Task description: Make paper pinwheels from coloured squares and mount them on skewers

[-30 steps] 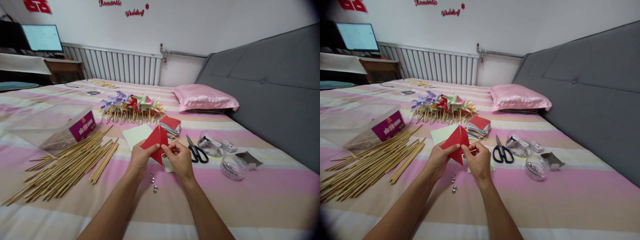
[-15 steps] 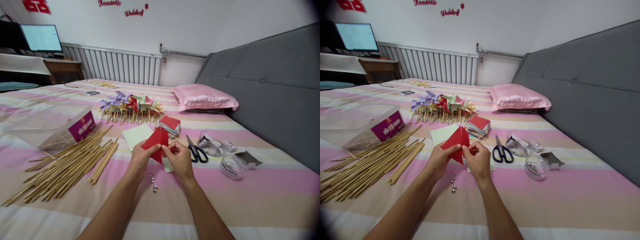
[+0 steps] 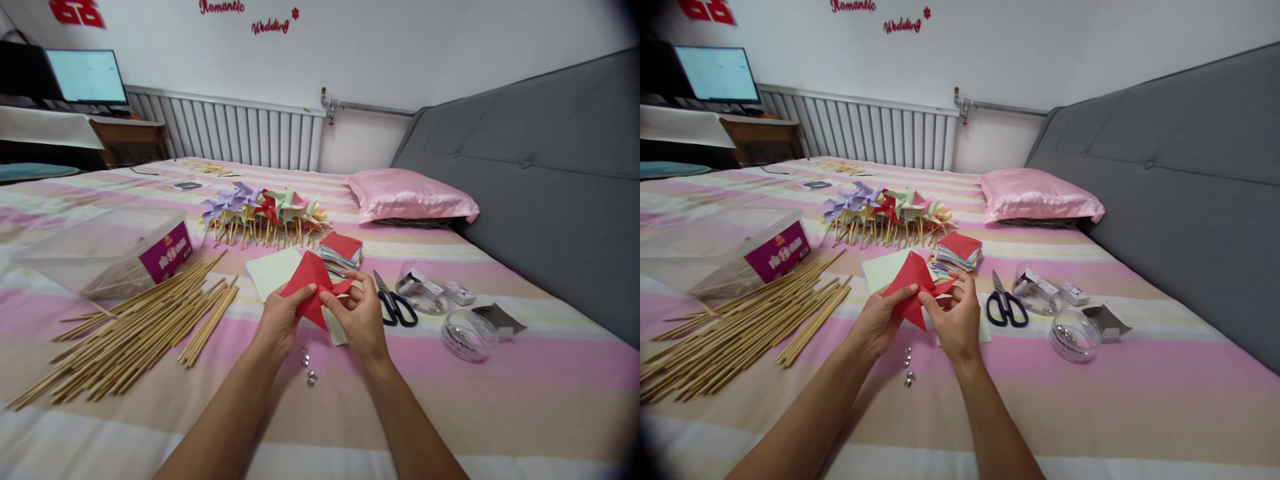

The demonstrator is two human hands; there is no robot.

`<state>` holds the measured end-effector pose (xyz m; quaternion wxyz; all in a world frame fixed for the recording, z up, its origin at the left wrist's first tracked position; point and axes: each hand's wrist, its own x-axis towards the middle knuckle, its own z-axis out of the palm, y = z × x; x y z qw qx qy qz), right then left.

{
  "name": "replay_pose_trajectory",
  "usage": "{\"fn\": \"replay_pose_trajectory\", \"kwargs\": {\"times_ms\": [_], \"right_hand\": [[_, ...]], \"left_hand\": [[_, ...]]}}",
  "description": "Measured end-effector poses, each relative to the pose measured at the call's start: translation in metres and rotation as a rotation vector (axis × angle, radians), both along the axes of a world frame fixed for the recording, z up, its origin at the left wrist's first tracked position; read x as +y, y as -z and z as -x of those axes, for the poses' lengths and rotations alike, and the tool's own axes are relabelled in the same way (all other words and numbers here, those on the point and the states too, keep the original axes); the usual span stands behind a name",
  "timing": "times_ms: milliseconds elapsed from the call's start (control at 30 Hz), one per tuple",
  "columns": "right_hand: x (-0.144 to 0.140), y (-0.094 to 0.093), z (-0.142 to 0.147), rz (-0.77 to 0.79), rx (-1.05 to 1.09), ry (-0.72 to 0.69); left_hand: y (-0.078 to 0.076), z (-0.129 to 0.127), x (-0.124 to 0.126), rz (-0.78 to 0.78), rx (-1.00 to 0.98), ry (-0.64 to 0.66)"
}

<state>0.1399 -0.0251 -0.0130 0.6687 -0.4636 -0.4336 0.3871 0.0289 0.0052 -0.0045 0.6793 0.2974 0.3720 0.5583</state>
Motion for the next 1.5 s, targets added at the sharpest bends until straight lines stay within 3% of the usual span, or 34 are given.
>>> {"fn": "replay_pose_trajectory", "kwargs": {"times_ms": [200,400,600,800,1133,1500], "right_hand": [[0.003,0.002,0.003,0.069,0.248,-0.014],[0.005,0.004,0.002,0.11,0.337,-0.018],[0.005,-0.002,-0.019,0.209,0.363,-0.108],[0.001,-0.006,-0.035,0.332,0.32,-0.231],[-0.001,-0.003,-0.035,0.329,0.164,-0.262],[0.002,0.002,-0.032,0.303,0.079,-0.265]], "left_hand": [[0.0,-0.003,-0.003,-0.01,-0.007,0.012],[0.0,-0.004,-0.006,-0.049,0.034,0.035],[-0.009,0.011,-0.004,-0.081,0.141,0.338],[-0.011,0.016,-0.005,-0.067,0.272,0.417],[-0.006,0.013,-0.007,-0.058,0.374,0.416],[-0.002,0.012,-0.006,-0.066,0.359,0.383]]}}
